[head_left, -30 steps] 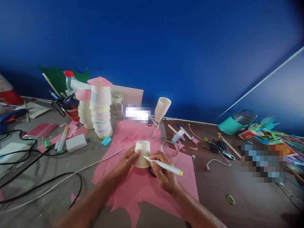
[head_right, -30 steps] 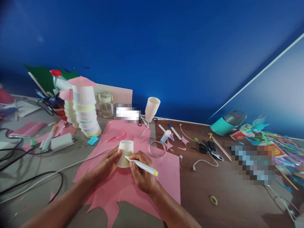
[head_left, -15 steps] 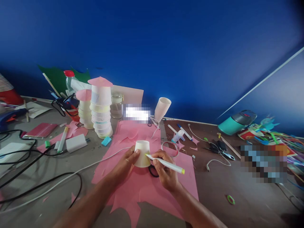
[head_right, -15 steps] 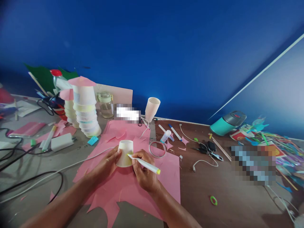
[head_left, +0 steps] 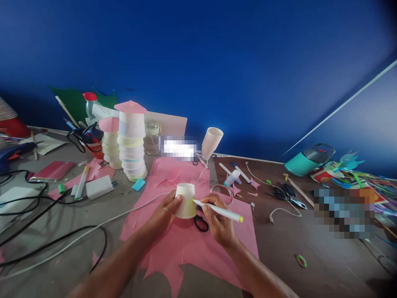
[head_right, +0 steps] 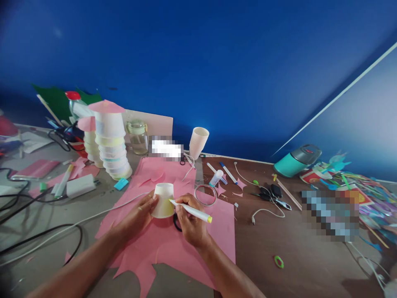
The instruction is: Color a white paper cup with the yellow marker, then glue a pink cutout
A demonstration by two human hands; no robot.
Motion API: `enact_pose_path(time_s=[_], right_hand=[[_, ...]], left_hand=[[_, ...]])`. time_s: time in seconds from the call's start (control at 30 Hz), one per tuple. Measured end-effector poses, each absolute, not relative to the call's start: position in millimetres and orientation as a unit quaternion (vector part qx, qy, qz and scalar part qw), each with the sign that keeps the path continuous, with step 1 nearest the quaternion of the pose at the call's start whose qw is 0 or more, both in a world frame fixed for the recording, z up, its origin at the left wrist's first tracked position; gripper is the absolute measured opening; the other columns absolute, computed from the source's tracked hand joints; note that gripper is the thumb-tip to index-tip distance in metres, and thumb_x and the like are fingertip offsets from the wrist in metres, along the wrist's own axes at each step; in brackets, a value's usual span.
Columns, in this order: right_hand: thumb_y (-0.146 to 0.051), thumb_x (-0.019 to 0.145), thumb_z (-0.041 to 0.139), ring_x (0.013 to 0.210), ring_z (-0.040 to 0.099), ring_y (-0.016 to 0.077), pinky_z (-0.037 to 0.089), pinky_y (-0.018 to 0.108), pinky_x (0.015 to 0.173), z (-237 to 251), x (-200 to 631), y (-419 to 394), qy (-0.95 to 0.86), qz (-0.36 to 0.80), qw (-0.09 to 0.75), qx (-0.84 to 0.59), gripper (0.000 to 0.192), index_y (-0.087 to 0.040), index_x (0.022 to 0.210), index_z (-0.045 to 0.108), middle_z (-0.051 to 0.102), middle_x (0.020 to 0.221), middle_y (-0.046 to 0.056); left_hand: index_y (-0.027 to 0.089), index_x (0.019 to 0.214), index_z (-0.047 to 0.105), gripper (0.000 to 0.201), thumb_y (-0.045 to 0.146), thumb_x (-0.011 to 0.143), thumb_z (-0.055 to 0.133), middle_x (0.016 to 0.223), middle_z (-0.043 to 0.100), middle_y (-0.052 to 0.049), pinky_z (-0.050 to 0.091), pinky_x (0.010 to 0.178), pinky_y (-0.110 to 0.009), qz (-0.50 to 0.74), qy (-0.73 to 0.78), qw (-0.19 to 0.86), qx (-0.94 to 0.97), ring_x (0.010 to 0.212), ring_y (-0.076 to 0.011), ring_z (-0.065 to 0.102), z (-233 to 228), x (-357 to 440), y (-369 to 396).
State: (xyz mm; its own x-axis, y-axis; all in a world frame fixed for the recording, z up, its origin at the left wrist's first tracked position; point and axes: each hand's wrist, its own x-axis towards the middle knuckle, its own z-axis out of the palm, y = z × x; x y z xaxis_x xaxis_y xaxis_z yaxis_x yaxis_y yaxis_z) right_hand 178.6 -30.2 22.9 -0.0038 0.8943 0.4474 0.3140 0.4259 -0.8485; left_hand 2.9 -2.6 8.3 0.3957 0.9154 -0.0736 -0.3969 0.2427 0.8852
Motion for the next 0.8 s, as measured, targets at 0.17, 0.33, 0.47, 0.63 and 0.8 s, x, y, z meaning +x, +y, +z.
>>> enact_pose_path(time_s=[0.17, 0.33, 0.47, 0.63, 0.8], right_hand=[[-0.031, 0.094, 0.053, 0.056, 0.056, 0.0159, 0.045, 0.028, 0.052, 21.2, 178.9, -30.0, -0.667, 0.282, 0.534, -0.436, 0.012, -0.026, 0.088, 0.062, 0.062, 0.070, 0.000], [-0.031, 0.094, 0.053, 0.059, 0.057, 0.0154, 0.046, 0.027, 0.054, 17.0, 179.8, -28.9, -0.660, 0.273, 0.535, -0.452, 0.014, -0.023, 0.088, 0.063, 0.063, 0.071, 0.000], [-0.033, 0.095, 0.052, 0.057, 0.054, 0.0143, 0.043, 0.026, 0.051, 17.6, 179.5, -28.3, -0.660, 0.280, 0.538, -0.444, 0.016, -0.022, 0.087, 0.062, 0.060, 0.070, 0.000], [-0.035, 0.096, 0.051, 0.056, 0.052, 0.0138, 0.042, 0.026, 0.050, 17.9, 179.5, -27.1, -0.646, 0.301, 0.554, -0.431, 0.018, -0.022, 0.088, 0.060, 0.058, 0.070, 0.000], [-0.037, 0.096, 0.051, 0.058, 0.052, 0.0139, 0.043, 0.026, 0.052, 18.3, 178.9, -26.0, -0.627, 0.293, 0.562, -0.452, 0.020, -0.022, 0.088, 0.060, 0.059, 0.073, 0.000]], left_hand=[[0.017, 0.111, 0.068, 0.034, 0.045, 0.093, 0.061, 0.100, 0.071, -0.006, 0.045, 0.080, -0.031, 0.452, 0.313, 0.729, 0.407, 0.087, -0.0202, 0.061, 6.0, 1.1, -2.2], [0.017, 0.111, 0.067, 0.032, 0.043, 0.096, 0.057, 0.099, 0.070, -0.006, 0.044, 0.079, -0.031, 0.448, 0.308, 0.735, 0.405, 0.085, -0.0189, 0.059, 6.5, 1.1, -3.1], [0.017, 0.110, 0.067, 0.031, 0.042, 0.095, 0.059, 0.095, 0.069, -0.005, 0.044, 0.078, -0.031, 0.453, 0.303, 0.738, 0.399, 0.084, -0.0188, 0.058, 7.1, 1.7, -3.0], [0.019, 0.108, 0.067, 0.029, 0.043, 0.093, 0.061, 0.092, 0.067, -0.004, 0.044, 0.078, -0.030, 0.449, 0.319, 0.729, 0.406, 0.084, -0.0190, 0.057, 9.0, 0.7, -4.2], [0.018, 0.110, 0.066, 0.033, 0.045, 0.094, 0.059, 0.099, 0.069, -0.006, 0.044, 0.080, -0.031, 0.442, 0.331, 0.722, 0.416, 0.089, -0.0205, 0.058, 13.4, -0.1, -5.8]])
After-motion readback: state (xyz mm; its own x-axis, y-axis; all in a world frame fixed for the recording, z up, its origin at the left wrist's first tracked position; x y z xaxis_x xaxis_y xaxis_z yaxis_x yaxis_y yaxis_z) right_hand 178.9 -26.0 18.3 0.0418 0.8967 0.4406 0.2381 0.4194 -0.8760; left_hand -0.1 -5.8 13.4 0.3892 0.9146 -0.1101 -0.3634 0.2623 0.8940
